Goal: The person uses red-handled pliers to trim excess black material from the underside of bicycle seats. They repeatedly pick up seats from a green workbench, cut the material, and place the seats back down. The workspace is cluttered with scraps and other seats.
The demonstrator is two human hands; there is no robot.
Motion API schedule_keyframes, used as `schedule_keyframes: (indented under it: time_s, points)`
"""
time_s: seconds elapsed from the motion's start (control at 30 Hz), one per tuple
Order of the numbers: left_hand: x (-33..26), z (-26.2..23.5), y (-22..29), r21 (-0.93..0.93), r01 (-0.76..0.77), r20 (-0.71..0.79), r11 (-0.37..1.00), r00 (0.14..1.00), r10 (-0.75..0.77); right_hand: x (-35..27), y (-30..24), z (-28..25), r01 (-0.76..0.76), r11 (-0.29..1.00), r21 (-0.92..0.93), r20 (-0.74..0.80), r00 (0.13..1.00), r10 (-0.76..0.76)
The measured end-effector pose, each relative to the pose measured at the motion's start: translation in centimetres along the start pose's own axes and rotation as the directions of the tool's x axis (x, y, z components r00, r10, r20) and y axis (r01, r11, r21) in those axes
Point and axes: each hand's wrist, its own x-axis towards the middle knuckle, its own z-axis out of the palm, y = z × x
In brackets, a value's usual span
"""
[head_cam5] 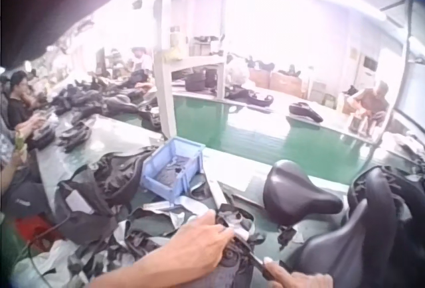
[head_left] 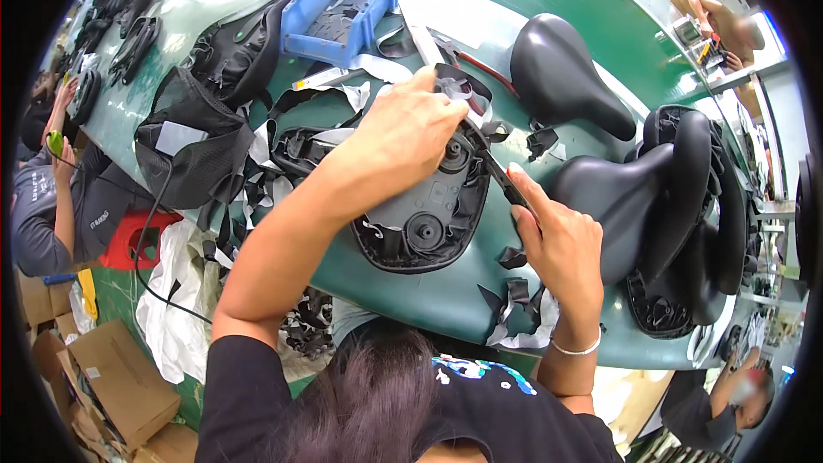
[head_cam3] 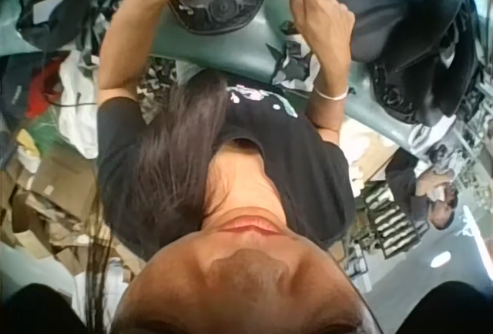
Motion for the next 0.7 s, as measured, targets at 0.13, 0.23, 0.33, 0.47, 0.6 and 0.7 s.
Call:
schedule_keyframes:
  time_s: [0.13,0.23,0.33,0.47,0.6,0.7]
  points:
    - [0.9,2.5,-1.8,-0.060,-0.085,-0.203,0.995,0.976,0.072,0.8,-0.3,0.1,0.029,1.000,-0.013,0.017,0.999,-0.029]
    - [1.4,4.8,-1.5,-0.050,-0.271,-0.340,0.961,0.909,0.239,0.5,-1.1,1.0,0.009,0.997,-0.071,0.015,1.000,-0.008]
    - [2.0,4.4,-2.7,-0.553,0.200,-0.355,0.809,0.822,-0.446,-1.3,-2.5,1.9,-0.043,0.996,-0.073,0.031,0.998,0.045]
    - [1.3,3.7,-5.4,-0.832,0.304,-0.203,0.464,0.611,-0.765,-3.7,-4.2,0.9,-0.068,0.997,-0.046,0.113,0.991,0.073]
    - [0.5,1.3,-3.7,-0.921,0.314,0.073,0.231,0.721,-0.689,-0.7,-0.1,-0.8,0.085,0.986,-0.145,0.072,0.995,-0.075]
    - [-1.7,-0.2,-0.1,-0.925,0.188,0.374,-0.330,0.605,-0.703,3.5,4.7,-3.2,0.272,0.960,-0.066,0.116,0.958,-0.263]
